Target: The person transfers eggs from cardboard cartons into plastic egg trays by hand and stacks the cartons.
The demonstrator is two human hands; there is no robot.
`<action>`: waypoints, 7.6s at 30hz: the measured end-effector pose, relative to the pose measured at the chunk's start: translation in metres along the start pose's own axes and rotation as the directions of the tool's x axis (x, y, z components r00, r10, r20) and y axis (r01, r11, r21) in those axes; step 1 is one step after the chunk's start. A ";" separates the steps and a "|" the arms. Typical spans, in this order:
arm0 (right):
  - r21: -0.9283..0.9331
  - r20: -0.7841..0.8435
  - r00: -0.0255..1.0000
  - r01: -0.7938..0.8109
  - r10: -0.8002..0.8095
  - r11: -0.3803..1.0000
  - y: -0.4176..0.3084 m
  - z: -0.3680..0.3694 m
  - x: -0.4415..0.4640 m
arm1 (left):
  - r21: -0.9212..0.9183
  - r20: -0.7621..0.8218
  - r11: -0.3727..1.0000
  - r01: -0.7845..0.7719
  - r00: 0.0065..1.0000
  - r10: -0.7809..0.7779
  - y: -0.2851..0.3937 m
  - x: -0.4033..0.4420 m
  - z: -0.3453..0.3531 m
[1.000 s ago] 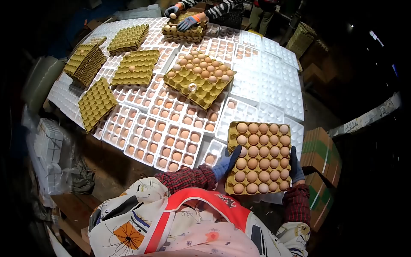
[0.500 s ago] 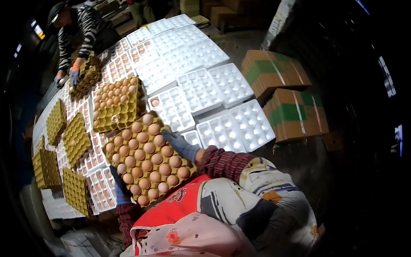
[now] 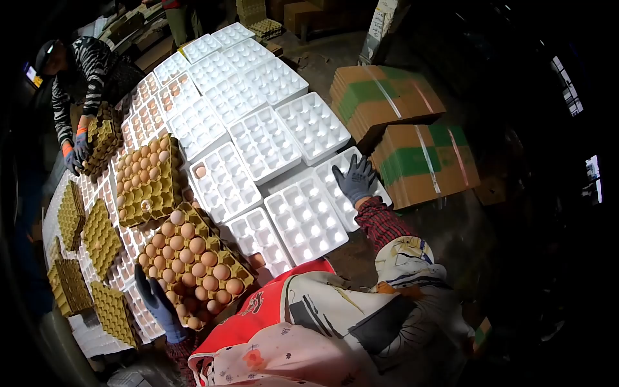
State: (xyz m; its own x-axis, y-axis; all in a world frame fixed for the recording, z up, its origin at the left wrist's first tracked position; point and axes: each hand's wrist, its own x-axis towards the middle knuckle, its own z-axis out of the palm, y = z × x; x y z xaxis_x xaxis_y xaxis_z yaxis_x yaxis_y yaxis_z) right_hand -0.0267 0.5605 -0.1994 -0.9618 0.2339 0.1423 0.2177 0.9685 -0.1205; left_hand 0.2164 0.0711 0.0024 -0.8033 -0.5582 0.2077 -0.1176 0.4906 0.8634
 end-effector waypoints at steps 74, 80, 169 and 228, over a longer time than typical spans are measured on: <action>0.435 0.137 0.225 0.861 -0.965 0.262 -0.289 -0.189 -0.220 | 0.695 0.484 0.514 -0.503 0.856 0.183 -0.109 0.233 -0.001; 0.412 0.170 0.270 0.854 -0.948 0.317 -0.294 -0.192 -0.223 | 0.686 0.692 0.165 -0.709 0.705 0.153 -0.139 0.273 0.057; 0.773 0.131 0.931 0.119 -0.341 0.623 0.116 0.008 -0.034 | 0.357 0.824 0.726 -0.588 0.564 0.051 0.085 -0.068 0.416; 0.907 0.278 0.078 -0.351 -0.957 0.235 -0.339 -0.161 -0.190 | -0.587 0.154 0.603 0.540 0.806 -0.571 -0.055 -0.117 -0.117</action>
State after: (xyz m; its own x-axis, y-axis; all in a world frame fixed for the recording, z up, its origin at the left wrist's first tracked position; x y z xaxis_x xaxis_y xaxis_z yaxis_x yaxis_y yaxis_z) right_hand 0.1085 0.2010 -0.0277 -0.3296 -0.9327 -0.1468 0.2381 0.0683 -0.9688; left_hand 0.3853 0.0308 -0.0156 -0.6707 -0.6269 -0.3965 -0.1615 -0.3982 0.9029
